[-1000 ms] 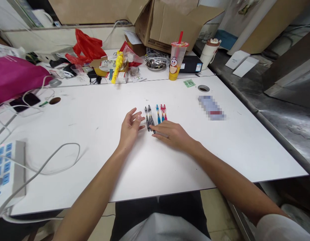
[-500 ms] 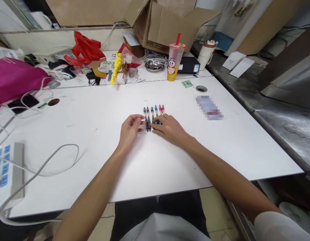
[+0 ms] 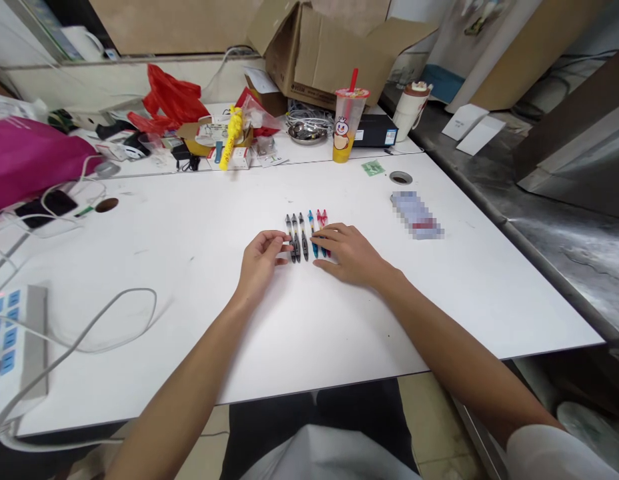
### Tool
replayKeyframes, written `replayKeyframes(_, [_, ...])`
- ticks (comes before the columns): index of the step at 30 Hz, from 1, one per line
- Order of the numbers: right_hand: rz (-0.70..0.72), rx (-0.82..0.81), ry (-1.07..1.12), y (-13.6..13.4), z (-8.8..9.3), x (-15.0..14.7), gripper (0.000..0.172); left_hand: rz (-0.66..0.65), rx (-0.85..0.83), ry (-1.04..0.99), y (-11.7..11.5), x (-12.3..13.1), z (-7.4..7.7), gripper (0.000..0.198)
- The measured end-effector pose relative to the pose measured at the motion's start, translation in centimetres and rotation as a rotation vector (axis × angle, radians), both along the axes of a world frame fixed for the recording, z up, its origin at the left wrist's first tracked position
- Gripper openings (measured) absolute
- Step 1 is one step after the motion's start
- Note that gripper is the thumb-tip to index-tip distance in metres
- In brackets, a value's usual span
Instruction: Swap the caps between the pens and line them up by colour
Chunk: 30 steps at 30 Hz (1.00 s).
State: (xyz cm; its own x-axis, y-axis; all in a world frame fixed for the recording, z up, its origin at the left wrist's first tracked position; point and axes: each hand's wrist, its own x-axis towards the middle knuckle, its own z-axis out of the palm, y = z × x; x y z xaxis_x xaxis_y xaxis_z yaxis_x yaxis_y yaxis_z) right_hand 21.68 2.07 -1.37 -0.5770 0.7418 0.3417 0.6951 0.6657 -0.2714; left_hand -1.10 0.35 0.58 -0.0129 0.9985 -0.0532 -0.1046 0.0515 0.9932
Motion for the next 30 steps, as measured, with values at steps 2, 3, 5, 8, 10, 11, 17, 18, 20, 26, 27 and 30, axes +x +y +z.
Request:
replayKeyframes(2, [-0.001, -0.012, -0.007, 0.2, -0.2, 0.3, 0.038, -0.001, -0.006, 0.002, 0.0, 0.0, 0.0, 0.012])
replayKeyframes(3, [-0.001, -0.012, -0.008, 0.3, -0.3, 0.3, 0.035, -0.002, -0.006, 0.003, 0.0, 0.0, -0.1, 0.011])
replayKeyframes(5, [0.001, -0.006, -0.011, 0.3, -0.4, 0.2, 0.032, -0.007, -0.002, 0.006, 0.0, 0.1, -0.1, 0.012])
replayKeyframes(8, [0.012, 0.018, 0.028, 0.4, -0.1, -0.1, 0.030, -0.006, -0.001, 0.006, 0.0, 0.0, -0.1, 0.012])
replayKeyframes(10, [0.019, 0.042, 0.108, 0.4, 0.1, -0.2, 0.029, -0.004, -0.005, 0.002, 0.0, 0.0, -0.1, 0.012])
replayKeyframes(11, [0.015, 0.055, 0.158, 0.4, 0.2, -0.1, 0.029, -0.003, -0.006, -0.001, 0.0, -0.1, -0.1, 0.011])
replayKeyframes(17, [-0.079, -0.068, 0.377, 0.3, 0.6, 0.2, 0.033, 0.003, 0.007, -0.002, 0.1, -0.2, -0.2, 0.011])
replayKeyframes(18, [-0.104, -0.110, 0.412, 0.2, 0.7, 0.2, 0.035, 0.005, 0.004, 0.001, 0.1, -0.2, -0.2, 0.011])
replayKeyframes(20, [-0.161, -0.164, 0.496, -0.2, 1.0, 0.1, 0.036, 0.009, -0.004, -0.002, 0.1, -0.2, -0.1, 0.011])
replayKeyframes(26, [-0.054, -0.341, 0.772, -1.7, 2.0, -0.7, 0.030, -0.037, -0.103, -0.233, 0.1, -0.1, 0.4, 0.028])
replayKeyframes(27, [0.002, -0.403, 0.803, -1.9, 2.1, -0.8, 0.028, -0.051, -0.113, -0.276, 0.1, -0.1, 0.5, 0.030])
replayKeyframes(30, [0.098, -0.579, 0.871, -2.1, 2.0, -1.3, 0.022, -0.081, -0.108, -0.343, 0.3, -0.2, 0.5, 0.029])
